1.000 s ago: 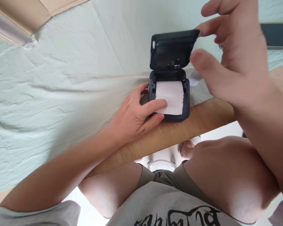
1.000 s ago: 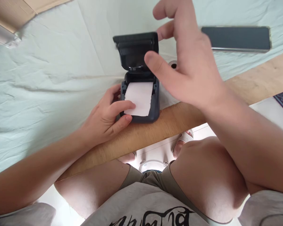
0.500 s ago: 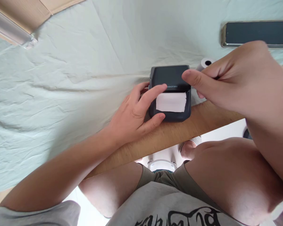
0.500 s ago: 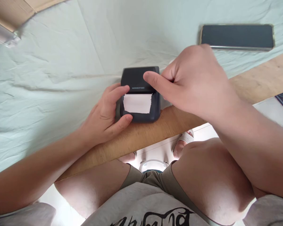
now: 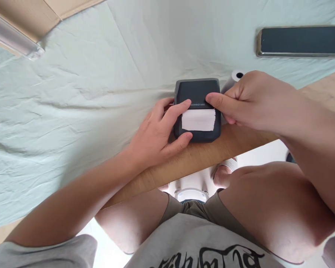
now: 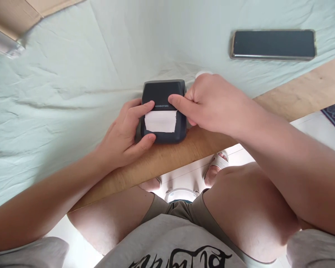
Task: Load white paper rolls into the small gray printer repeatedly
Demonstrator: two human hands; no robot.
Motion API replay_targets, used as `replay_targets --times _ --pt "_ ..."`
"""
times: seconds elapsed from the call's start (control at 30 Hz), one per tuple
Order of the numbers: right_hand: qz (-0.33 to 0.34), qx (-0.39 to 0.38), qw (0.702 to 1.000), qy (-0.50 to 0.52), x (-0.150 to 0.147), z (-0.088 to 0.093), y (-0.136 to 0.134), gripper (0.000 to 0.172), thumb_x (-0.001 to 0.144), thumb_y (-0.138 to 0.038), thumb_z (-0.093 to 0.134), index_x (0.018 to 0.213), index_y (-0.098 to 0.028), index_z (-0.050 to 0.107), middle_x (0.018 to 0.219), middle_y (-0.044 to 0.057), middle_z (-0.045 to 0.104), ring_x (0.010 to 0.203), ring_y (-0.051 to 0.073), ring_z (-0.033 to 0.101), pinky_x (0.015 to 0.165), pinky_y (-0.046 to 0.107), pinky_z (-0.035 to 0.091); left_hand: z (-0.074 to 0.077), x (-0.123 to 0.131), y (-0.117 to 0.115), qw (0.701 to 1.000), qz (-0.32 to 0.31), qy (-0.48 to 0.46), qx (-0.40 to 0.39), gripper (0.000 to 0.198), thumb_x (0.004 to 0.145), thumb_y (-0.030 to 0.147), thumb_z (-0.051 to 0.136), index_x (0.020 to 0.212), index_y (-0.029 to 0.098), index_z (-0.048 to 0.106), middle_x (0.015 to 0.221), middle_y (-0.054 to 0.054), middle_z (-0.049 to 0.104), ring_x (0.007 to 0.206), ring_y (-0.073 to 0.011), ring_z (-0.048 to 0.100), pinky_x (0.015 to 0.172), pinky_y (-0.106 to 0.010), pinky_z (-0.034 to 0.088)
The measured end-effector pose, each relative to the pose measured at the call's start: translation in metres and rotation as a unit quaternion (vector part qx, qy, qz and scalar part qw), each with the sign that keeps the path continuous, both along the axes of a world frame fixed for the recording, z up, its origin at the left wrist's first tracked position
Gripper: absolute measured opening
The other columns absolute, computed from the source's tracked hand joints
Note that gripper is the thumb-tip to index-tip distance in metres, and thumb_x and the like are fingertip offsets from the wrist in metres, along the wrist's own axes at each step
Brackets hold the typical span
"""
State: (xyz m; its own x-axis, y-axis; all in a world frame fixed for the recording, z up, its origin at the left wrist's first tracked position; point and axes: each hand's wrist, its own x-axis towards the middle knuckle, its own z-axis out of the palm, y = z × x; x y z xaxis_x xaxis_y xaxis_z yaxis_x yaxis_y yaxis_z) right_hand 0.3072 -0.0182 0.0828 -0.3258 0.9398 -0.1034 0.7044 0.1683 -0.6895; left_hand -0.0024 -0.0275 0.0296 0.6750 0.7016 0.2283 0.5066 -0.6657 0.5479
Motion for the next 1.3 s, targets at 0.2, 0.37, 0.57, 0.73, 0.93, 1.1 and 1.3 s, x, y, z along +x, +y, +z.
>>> replay_targets --times 0.2,0.37,0.57,0.73,0.93,1.1,1.3 --pt "-0.035 -0.008 0.999 -0.038 0.001 -0.018 0.0 0.092 0.12 -0.081 0.054 0.052 -0.019 0.06 0.046 0.001 0.049 0.041 0.008 0.043 0.047 0.03 0.037 -0.002 0.002 0.004 1.0 0.004 0.013 0.01 0.078 0.121 0.078 0.049 0.185 0.034 0.048 0.177 -0.021 0.06 0.163 -0.0428 0.063 0.136 -0.067 0.057" --pt "-0.135 0.045 0.986 -0.082 -0.011 -0.037 -0.017 0.093 0.125 -0.078 0.043 0.053 -0.02 0.05 0.05 0.002 0.046 0.048 0.011 0.041 0.062 0.035 0.038 -0.004 0.005 0.007 1.0 0.006 0.013 -0.005 0.079 0.119 0.082 0.047 0.186 0.039 0.048 0.179 -0.018 0.06 0.169 -0.0426 0.06 0.142 -0.067 0.053" --pt "-0.124 0.095 0.986 -0.05 -0.015 -0.038 -0.033 0.077 0.124 -0.048 0.055 0.052 -0.019 0.053 0.051 0.003 0.052 0.055 0.012 0.049 0.072 0.036 0.043 -0.005 0.009 0.011 1.0 0.009 0.008 -0.013 0.081 0.116 0.082 0.05 0.184 0.038 0.054 0.18 -0.016 0.062 0.171 -0.0454 0.058 0.143 -0.072 0.051" --pt "-0.138 0.113 0.983 -0.041 -0.013 -0.038 -0.035 0.076 0.123 -0.045 0.057 0.052 -0.019 0.047 0.05 0.004 0.048 0.061 0.012 0.057 0.085 0.036 0.052 -0.008 0.015 0.019 0.999 0.011 -0.006 -0.037 0.09 0.11 0.092 0.057 0.183 0.038 0.055 0.177 -0.014 0.063 0.161 -0.0461 0.063 0.142 -0.073 0.052" --pt "-0.154 0.1 0.982 -0.046 0.001 -0.046 -0.027 0.085 0.118 -0.071 0.063 0.05 -0.022 0.05 0.05 0.007 0.049 0.063 0.013 0.06 0.079 0.036 0.056 -0.011 0.02 0.02 0.999 0.002 -0.035 -0.032 0.075 0.11 0.066 0.074 0.178 0.039 0.059 0.174 -0.012 0.064 0.157 -0.0467 0.067 0.138 -0.074 0.055" --pt "-0.19 0.119 0.972 -0.075 0.004 -0.047 -0.029 0.087 0.119 -0.074 0.061 0.05 -0.022 0.047 0.051 0.008 0.052 0.059 0.013 0.055 0.072 0.034 0.053 -0.012 0.024 0.015 0.998 0.021 -0.048 -0.029 0.07 0.11 0.06 0.076 0.176 0.041 0.06 0.171 -0.008 0.065 0.167 -0.0468 0.063 0.141 -0.074 0.052" --pt "-0.197 0.115 0.969 -0.093 0.0 -0.045 -0.031 0.08 0.124 -0.055 0.06 0.053 -0.021 0.05 0.056 0.008 0.057 0.061 0.012 0.055 0.074 0.035 0.049 -0.011 0.029 0.015 0.997 0.022 -0.053 -0.055 0.077 0.111 0.07 0.08 0.178 0.042 0.055 0.172 -0.004 0.066 0.164 -0.0425 0.061 0.142 -0.068 0.053"
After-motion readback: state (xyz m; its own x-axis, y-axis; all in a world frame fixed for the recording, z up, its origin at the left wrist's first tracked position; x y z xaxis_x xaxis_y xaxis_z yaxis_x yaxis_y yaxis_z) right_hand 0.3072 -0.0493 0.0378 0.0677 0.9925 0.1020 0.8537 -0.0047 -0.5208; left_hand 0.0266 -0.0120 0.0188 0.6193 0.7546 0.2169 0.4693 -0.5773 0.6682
